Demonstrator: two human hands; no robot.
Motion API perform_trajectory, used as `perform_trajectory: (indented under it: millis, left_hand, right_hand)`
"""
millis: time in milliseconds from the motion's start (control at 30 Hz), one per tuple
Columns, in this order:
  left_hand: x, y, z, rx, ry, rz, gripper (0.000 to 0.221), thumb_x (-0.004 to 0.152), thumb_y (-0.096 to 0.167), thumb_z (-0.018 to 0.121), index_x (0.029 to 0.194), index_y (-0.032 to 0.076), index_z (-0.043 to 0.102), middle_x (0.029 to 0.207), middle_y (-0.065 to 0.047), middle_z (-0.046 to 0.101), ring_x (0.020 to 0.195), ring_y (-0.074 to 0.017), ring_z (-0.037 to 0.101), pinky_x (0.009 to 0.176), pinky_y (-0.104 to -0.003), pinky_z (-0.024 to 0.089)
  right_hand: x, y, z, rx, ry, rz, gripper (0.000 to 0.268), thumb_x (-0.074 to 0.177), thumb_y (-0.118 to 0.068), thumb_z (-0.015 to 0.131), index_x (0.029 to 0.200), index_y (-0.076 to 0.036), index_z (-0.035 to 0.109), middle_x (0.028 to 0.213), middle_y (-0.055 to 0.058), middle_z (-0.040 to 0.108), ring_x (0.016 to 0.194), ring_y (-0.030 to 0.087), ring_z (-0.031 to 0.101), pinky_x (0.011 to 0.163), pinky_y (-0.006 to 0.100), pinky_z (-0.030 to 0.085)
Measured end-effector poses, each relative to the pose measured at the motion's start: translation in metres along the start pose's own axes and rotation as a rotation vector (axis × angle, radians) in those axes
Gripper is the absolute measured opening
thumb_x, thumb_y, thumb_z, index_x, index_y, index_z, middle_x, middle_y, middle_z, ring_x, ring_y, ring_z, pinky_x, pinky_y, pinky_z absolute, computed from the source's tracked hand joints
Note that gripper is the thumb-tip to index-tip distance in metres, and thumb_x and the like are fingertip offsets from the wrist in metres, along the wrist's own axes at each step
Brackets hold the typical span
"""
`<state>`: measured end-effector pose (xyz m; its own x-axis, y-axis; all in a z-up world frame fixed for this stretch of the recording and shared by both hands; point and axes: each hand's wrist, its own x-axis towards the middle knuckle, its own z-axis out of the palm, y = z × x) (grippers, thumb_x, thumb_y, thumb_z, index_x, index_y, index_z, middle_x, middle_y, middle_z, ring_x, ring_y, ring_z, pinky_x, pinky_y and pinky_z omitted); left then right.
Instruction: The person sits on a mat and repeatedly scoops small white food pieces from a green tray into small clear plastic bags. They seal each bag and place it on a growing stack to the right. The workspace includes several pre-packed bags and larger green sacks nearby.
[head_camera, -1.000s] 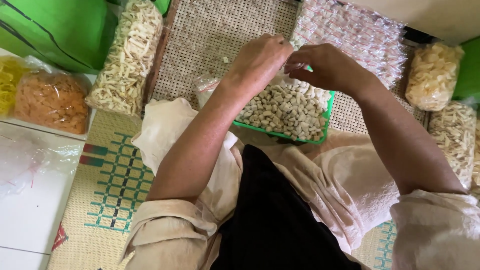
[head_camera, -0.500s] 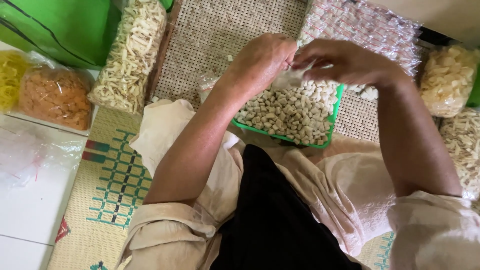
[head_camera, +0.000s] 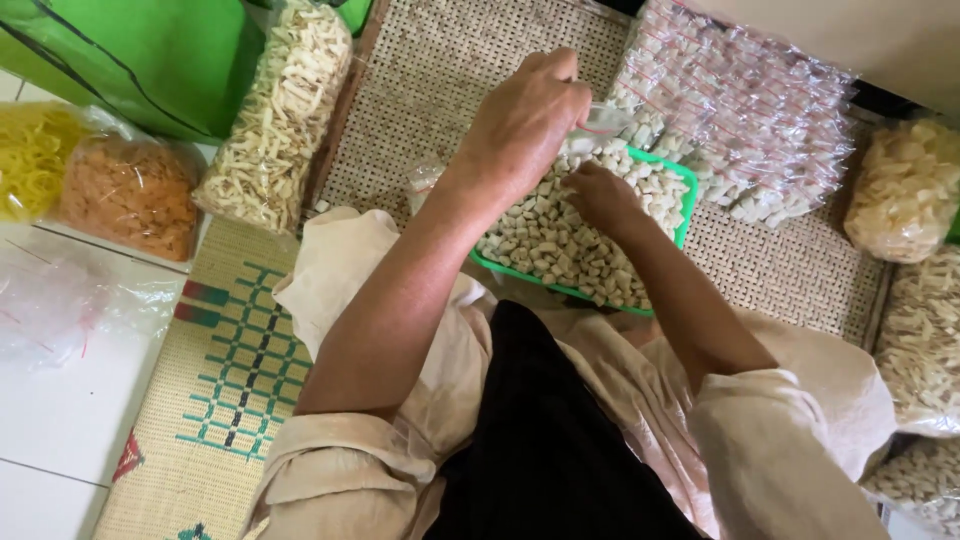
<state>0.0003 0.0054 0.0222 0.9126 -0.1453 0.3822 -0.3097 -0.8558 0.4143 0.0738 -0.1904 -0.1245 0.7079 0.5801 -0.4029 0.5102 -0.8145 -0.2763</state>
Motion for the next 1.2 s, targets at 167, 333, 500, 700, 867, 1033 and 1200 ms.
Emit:
perform_trajectory:
  millis: [167, 333, 500, 700, 867, 1033, 1200]
  left_hand:
    - [0.000, -0.002, 0.003, -0.030, 0.036, 0.018, 0.021, 0.084, 0.013, 0.089, 0.080, 0.007, 0.069, 0.097, -0.012, 0.064, 0.088, -0.0250, 0.067, 0.066, -0.032, 0.066]
    - [0.001, -0.001, 0.003, -0.046, 0.018, 0.019, 0.014, 0.082, -0.001, 0.083, 0.084, 0.006, 0.071, 0.096, -0.014, 0.067, 0.088, -0.0263, 0.070, 0.068, -0.034, 0.066]
    - [0.001, 0.001, 0.009, -0.132, -0.004, 0.015, 0.021, 0.086, -0.006, 0.077, 0.080, 0.010, 0.064, 0.083, -0.005, 0.062, 0.077, -0.0194, 0.064, 0.065, -0.030, 0.062]
    - [0.003, 0.005, 0.018, -0.202, -0.041, 0.045, 0.020, 0.094, -0.002, 0.072, 0.081, 0.010, 0.065, 0.083, -0.009, 0.068, 0.066, -0.0151, 0.065, 0.052, -0.027, 0.058]
    - [-0.003, 0.006, 0.032, -0.236, -0.028, 0.089, 0.020, 0.092, 0.011, 0.082, 0.083, 0.010, 0.065, 0.086, -0.012, 0.072, 0.070, -0.0152, 0.071, 0.057, -0.027, 0.065]
    - [-0.008, 0.008, 0.047, -0.312, -0.037, 0.116, 0.020, 0.088, -0.004, 0.077, 0.082, 0.010, 0.063, 0.091, -0.012, 0.074, 0.081, -0.0195, 0.073, 0.070, -0.029, 0.065]
    - [-0.010, 0.014, 0.042, -0.406, -0.108, 0.067, 0.020, 0.080, -0.004, 0.080, 0.079, 0.009, 0.065, 0.079, -0.013, 0.066, 0.082, -0.0365, 0.072, 0.072, -0.047, 0.060]
  right_hand:
    - [-0.019, -0.043, -0.022, 0.325, -0.066, 0.423, 0.034, 0.101, -0.035, 0.042, 0.121, -0.011, 0.057, 0.118, 0.017, 0.064, 0.093, 0.032, 0.058, 0.071, 0.047, 0.044]
    - [0.007, 0.014, 0.022, -0.233, -0.043, 0.027, 0.028, 0.104, -0.023, 0.056, 0.124, -0.009, 0.070, 0.122, 0.013, 0.065, 0.112, 0.034, 0.063, 0.077, 0.047, 0.054]
    - [-0.005, 0.049, 0.007, -0.029, 0.149, -0.073, 0.028, 0.101, -0.015, 0.057, 0.123, -0.018, 0.074, 0.116, 0.015, 0.065, 0.097, 0.035, 0.067, 0.076, 0.047, 0.059]
    - [-0.084, 0.038, -0.111, 0.306, 0.295, -0.021, 0.015, 0.104, -0.018, 0.069, 0.118, -0.015, 0.068, 0.091, 0.005, 0.072, 0.070, 0.012, 0.061, 0.058, 0.027, 0.047]
    - [-0.145, 0.000, -0.157, 0.530, 0.529, -0.117, 0.010, 0.110, -0.008, 0.067, 0.117, -0.010, 0.060, 0.101, 0.006, 0.063, 0.079, 0.014, 0.058, 0.063, 0.026, 0.051]
    - [-0.149, -0.015, -0.139, 0.648, 0.569, -0.302, 0.014, 0.109, 0.000, 0.067, 0.117, -0.010, 0.060, 0.110, 0.008, 0.066, 0.094, 0.016, 0.068, 0.082, 0.028, 0.062]
    - [-0.131, -0.015, -0.124, 0.388, 0.731, -0.419, 0.023, 0.090, 0.003, 0.083, 0.109, -0.007, 0.075, 0.096, 0.010, 0.070, 0.096, 0.027, 0.070, 0.084, 0.038, 0.058]
